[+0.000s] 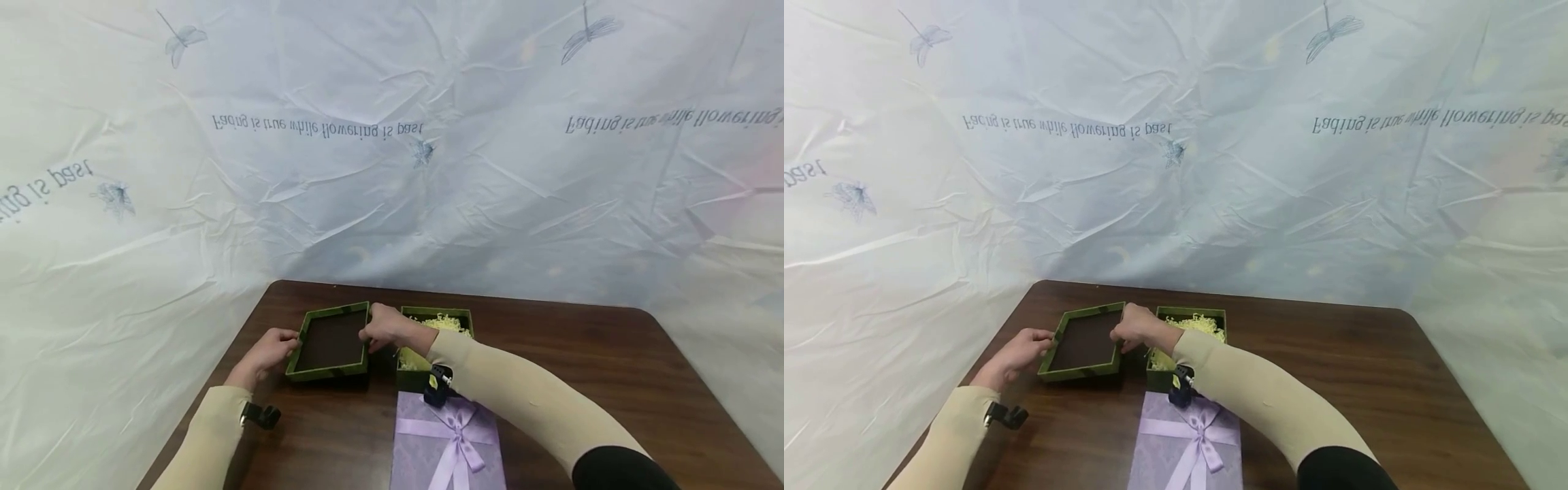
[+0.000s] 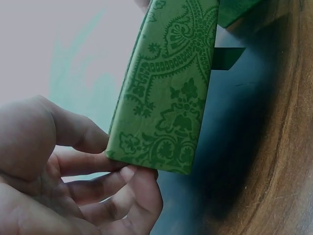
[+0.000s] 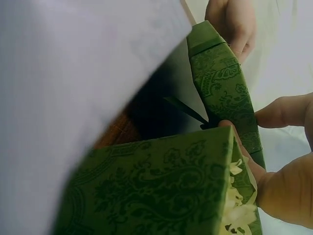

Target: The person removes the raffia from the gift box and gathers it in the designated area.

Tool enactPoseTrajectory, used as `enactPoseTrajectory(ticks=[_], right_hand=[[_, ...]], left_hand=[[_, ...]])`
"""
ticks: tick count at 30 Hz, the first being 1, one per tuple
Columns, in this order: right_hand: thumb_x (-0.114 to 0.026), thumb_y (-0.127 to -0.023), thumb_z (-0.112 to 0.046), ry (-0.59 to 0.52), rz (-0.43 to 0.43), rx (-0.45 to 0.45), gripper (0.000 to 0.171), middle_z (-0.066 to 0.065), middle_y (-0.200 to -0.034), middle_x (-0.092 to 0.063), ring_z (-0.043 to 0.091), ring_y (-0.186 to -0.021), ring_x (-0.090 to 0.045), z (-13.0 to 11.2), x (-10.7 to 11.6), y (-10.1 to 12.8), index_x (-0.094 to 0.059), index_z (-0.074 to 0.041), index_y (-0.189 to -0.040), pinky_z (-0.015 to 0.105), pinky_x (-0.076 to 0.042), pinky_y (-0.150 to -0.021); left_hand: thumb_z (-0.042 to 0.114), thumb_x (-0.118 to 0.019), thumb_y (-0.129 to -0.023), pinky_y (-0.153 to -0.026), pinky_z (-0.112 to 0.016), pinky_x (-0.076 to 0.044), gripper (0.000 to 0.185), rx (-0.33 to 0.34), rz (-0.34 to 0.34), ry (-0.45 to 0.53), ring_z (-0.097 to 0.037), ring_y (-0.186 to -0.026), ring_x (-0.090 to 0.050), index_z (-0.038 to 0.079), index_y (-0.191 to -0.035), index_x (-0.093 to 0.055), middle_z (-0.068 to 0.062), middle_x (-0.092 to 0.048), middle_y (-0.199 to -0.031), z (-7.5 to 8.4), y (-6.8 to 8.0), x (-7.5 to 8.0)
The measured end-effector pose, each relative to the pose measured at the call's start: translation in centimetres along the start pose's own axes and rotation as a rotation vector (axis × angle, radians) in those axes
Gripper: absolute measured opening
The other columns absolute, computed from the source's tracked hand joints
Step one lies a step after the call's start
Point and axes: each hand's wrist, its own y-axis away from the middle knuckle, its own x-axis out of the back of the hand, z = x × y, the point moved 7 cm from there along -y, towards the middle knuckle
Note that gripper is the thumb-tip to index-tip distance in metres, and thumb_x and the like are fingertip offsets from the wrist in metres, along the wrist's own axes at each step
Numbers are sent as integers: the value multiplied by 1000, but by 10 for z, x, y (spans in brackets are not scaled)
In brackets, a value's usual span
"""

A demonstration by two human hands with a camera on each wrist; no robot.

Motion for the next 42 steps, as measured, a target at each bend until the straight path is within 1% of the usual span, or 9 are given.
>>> enactPoseTrajectory(ticks=[9,15,22,28,31,34,37,40,42], right_hand=[[-63,-91,-3,43,5,11,54,24,-115,-50,30,-84,-66,2,4,-4,-37,8,-137,47,-58,-83],[-63,-92,-3,38,-37,-5,14,20,-95,-49,32,-82,-69,1,2,-7,-50,2,-95,47,-58,-84],[-60,-92,0,24,-82,-4,37,9,-77,-42,38,-80,-67,2,-2,-13,-33,-13,-71,46,-58,-84],[-61,-92,1,19,-81,-6,28,11,-78,-44,37,-81,-69,3,-3,-15,-40,-9,-74,45,-59,-83],[-61,-91,2,8,-83,-10,11,16,-91,-48,35,-83,-69,3,-3,-15,-51,3,-95,46,-59,-83],[-61,-90,3,12,-88,-17,26,20,-99,-49,35,-84,-70,3,-4,-14,-51,10,-113,45,-59,-83],[-62,-89,4,23,-94,-23,23,19,-96,-49,36,-85,-70,4,-5,-13,-52,9,-109,45,-59,-83],[-62,-88,4,43,-97,-17,12,14,-82,-49,37,-85,-70,3,-7,-12,-51,2,-91,44,-59,-82],[-62,-88,5,59,-100,-9,18,10,-73,-48,37,-85,-70,3,-9,-11,-47,-4,-82,45,-59,-82]], left_hand=[[8,-41,-101,-63,-35,-51,46,17,-27,48,-19,-67,-45,-12,-142,-39,-1,-42,-64,-2,-6,-7],[5,-41,-100,-55,-33,-49,42,28,-20,57,-15,-62,-44,-13,-138,-43,-1,-45,-67,-3,-8,-8],[2,-40,-100,-59,-36,-56,39,44,-20,35,-16,-69,-55,-15,-134,-46,-4,-48,-71,-7,-8,-8],[3,-41,-100,-63,-41,-58,40,48,-17,23,-19,-77,-57,-15,-135,-45,-9,-53,-83,-9,-8,-8],[3,-42,-100,-65,-42,-59,39,59,-17,25,-20,-79,-58,-15,-134,-45,-10,-53,-84,-11,-7,-8],[3,-43,-99,-65,-42,-59,39,64,-15,19,-20,-80,-59,-15,-134,-47,-10,-53,-84,-13,-7,-9],[3,-44,-100,-66,-43,-59,39,65,-21,12,-22,-85,-62,-14,-134,-46,-14,-57,-91,-15,-6,-9],[3,-43,-100,-69,-45,-59,40,59,-39,-5,-28,-94,-64,-15,-136,-44,-24,-59,-107,-15,-5,-11],[3,-43,-101,-71,-46,-59,40,60,-42,-7,-33,-100,-64,-15,-137,-43,-27,-58,-117,-15,-5,-11]])
